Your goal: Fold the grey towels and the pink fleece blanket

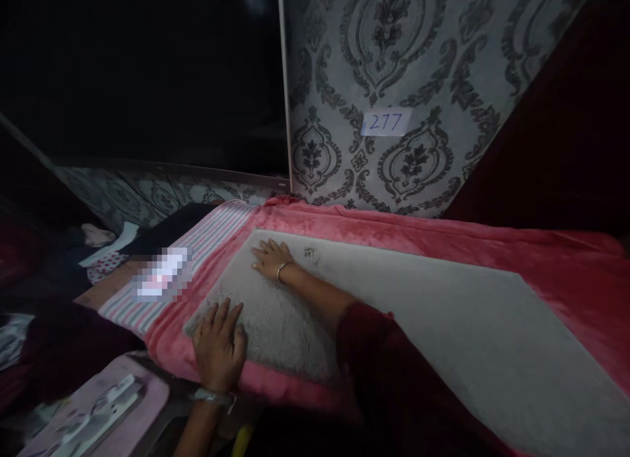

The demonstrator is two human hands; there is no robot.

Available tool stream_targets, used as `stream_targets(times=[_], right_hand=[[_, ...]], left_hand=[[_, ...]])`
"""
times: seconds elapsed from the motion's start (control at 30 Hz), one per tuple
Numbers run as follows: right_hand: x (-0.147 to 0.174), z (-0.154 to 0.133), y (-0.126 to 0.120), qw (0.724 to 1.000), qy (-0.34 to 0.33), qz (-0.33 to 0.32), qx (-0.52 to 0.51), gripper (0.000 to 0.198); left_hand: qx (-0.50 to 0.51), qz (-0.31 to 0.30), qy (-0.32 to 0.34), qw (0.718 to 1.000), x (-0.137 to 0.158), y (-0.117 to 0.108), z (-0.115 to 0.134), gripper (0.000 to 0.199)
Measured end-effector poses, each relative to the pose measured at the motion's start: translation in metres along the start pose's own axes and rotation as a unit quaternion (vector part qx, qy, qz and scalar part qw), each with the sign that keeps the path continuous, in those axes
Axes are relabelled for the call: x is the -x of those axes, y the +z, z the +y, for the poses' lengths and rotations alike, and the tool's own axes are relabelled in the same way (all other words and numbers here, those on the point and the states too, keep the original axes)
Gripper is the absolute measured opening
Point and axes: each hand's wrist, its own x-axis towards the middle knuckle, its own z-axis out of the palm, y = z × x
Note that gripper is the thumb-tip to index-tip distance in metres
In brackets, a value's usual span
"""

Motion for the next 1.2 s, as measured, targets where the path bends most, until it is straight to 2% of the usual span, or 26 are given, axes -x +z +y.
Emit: stream_targets(times=[0.13, 0.23, 0.4, 0.53, 0.6, 0.67, 0.73, 0.8, 0.9, 1.03, 1.2], right_hand=[[0.069, -0.002, 0.021, 0.997, -0.08, 0.008, 0.002, 0.069], [0.129, 0.025, 0.03, 0.996, -0.079, 0.017, 0.025, 0.069], [0.238, 0.111, 0.026, 0.994, 0.063, 0.056, 0.066, 0.064], [0.321, 0.161, 0.025, 0.968, 0.22, 0.079, 0.087, 0.062], [0.348, 0.168, 0.029, 0.954, 0.272, 0.091, 0.087, 0.064], [0.364, 0.164, 0.035, 0.953, 0.272, 0.1, 0.085, 0.065], [0.373, 0.16, 0.041, 0.961, 0.243, 0.104, 0.085, 0.064], [0.381, 0.162, 0.045, 0.963, 0.235, 0.105, 0.085, 0.062], [0.404, 0.184, 0.047, 0.947, 0.289, 0.11, 0.089, 0.06], [0.455, 0.227, 0.045, 0.901, 0.404, 0.126, 0.094, 0.061], [0.507, 0.254, 0.05, 0.85, 0.501, 0.144, 0.071, 0.065]], left_hand=[[-0.009, -0.003, 0.006, 1.0, -0.004, 0.0, 0.001, 0.045], [-0.008, -0.01, 0.008, 1.0, -0.008, 0.0, 0.004, 0.048], [-0.006, -0.05, -0.004, 0.999, -0.014, -0.007, 0.002, 0.053], [-0.016, -0.126, 0.004, 0.992, -0.03, -0.015, 0.009, 0.055], [0.007, -0.156, 0.047, 0.987, -0.041, -0.018, 0.029, 0.055], [0.061, -0.185, 0.137, 0.971, -0.051, -0.018, 0.06, 0.055], [0.116, -0.218, 0.24, 0.939, -0.056, -0.014, 0.095, 0.055], [0.136, -0.258, 0.315, 0.903, -0.056, -0.005, 0.124, 0.057], [0.114, -0.29, 0.352, 0.882, -0.049, 0.01, 0.141, 0.059], [0.089, -0.269, 0.337, 0.898, -0.048, 0.022, 0.12, 0.06], [0.026, -0.258, 0.216, 0.941, -0.07, 0.016, 0.054, 0.063]])
